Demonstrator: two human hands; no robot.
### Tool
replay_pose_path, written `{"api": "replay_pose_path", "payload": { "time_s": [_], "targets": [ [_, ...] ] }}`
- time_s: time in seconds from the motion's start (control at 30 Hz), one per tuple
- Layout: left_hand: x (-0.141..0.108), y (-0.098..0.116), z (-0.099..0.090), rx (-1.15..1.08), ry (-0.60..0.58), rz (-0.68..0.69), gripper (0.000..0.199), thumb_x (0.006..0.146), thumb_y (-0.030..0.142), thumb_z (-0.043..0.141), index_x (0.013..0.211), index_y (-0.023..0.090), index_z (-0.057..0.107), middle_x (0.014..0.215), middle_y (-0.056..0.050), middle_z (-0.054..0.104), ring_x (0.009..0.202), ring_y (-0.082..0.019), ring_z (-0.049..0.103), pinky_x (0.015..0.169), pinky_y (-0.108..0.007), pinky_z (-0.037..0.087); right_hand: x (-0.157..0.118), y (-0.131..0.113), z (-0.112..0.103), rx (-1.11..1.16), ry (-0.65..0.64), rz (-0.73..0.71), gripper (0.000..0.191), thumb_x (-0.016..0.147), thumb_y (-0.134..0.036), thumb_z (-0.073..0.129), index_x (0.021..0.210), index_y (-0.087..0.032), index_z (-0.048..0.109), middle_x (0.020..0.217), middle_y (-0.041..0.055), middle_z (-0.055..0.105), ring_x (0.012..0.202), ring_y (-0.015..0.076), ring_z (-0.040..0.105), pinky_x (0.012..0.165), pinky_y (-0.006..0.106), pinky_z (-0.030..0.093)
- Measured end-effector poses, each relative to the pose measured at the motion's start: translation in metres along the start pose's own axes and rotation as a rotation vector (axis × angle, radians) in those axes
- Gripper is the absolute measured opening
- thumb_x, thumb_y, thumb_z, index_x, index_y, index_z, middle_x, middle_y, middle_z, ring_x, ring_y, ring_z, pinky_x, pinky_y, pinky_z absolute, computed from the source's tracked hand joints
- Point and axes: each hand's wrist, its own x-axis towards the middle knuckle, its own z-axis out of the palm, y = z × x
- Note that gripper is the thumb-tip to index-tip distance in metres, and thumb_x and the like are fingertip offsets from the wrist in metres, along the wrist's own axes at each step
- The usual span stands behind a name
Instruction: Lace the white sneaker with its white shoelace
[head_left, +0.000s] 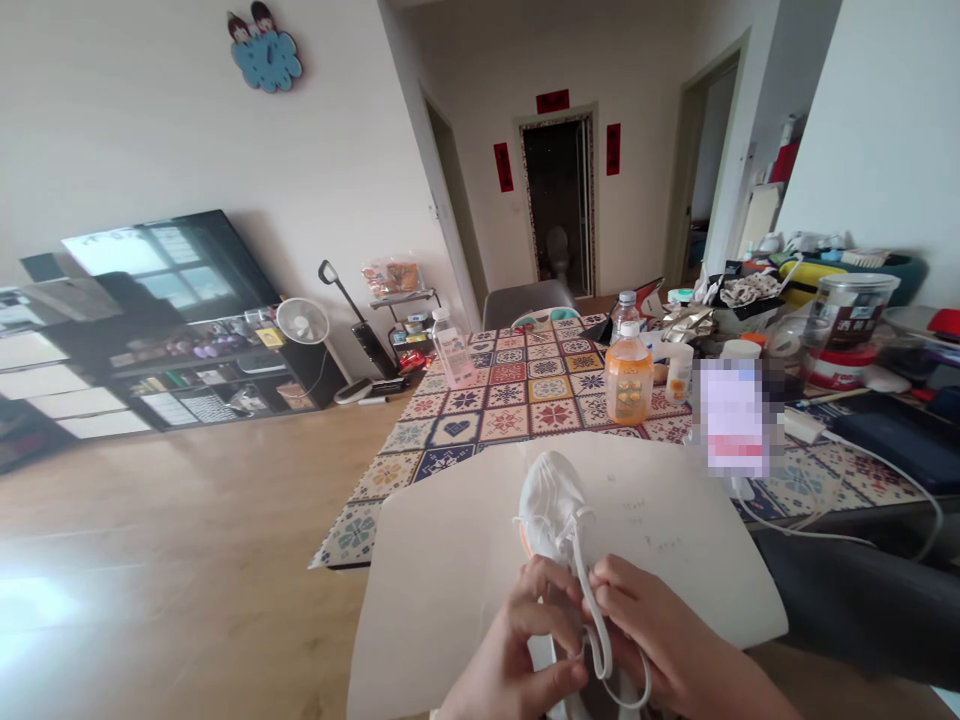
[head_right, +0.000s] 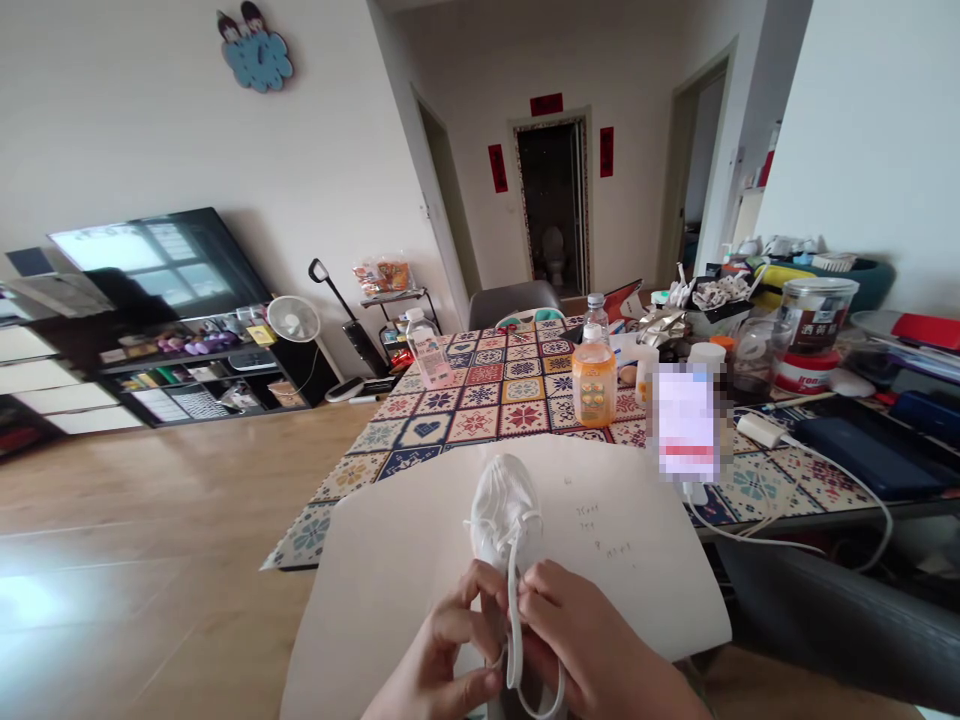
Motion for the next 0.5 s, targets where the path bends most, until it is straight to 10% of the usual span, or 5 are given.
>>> {"api": "replay_pose_path", "payload": {
  "time_s": [0.37,0.5],
  "targets": [
    [-0.012,0.012,-0.003,-0.287,0.043,0.007,0.069,0.072,0.073,0.071,0.038,0.019,0.046,0.069,-0.006,0.050,0.076,-0.023,0.058,0.075,-0.037,0.048,-0.009,-0.010,-0.021,0.477,0.013,-0.159,0.027,0.107,-0.045,0.047,0.094,-0.027,0.063,0.093,0.0032,0.061,0.094,0.0205,0.061,0.083,0.032,0.050],
    [-0.026,0.018,-0.002,-0.332,0.172,-0.020,0.081,0.073,0.073,0.071,0.032,0.017,0.027,0.049,-0.005,0.043,0.062,-0.021,0.053,0.062,-0.035,0.043,-0.017,-0.026,-0.030,0.611,0.146,-0.013,0.028,0.105,-0.044,0.051,0.086,-0.028,0.064,0.084,0.0029,0.061,0.084,0.0218,0.061,0.074,0.033,0.050]
  ]
}}
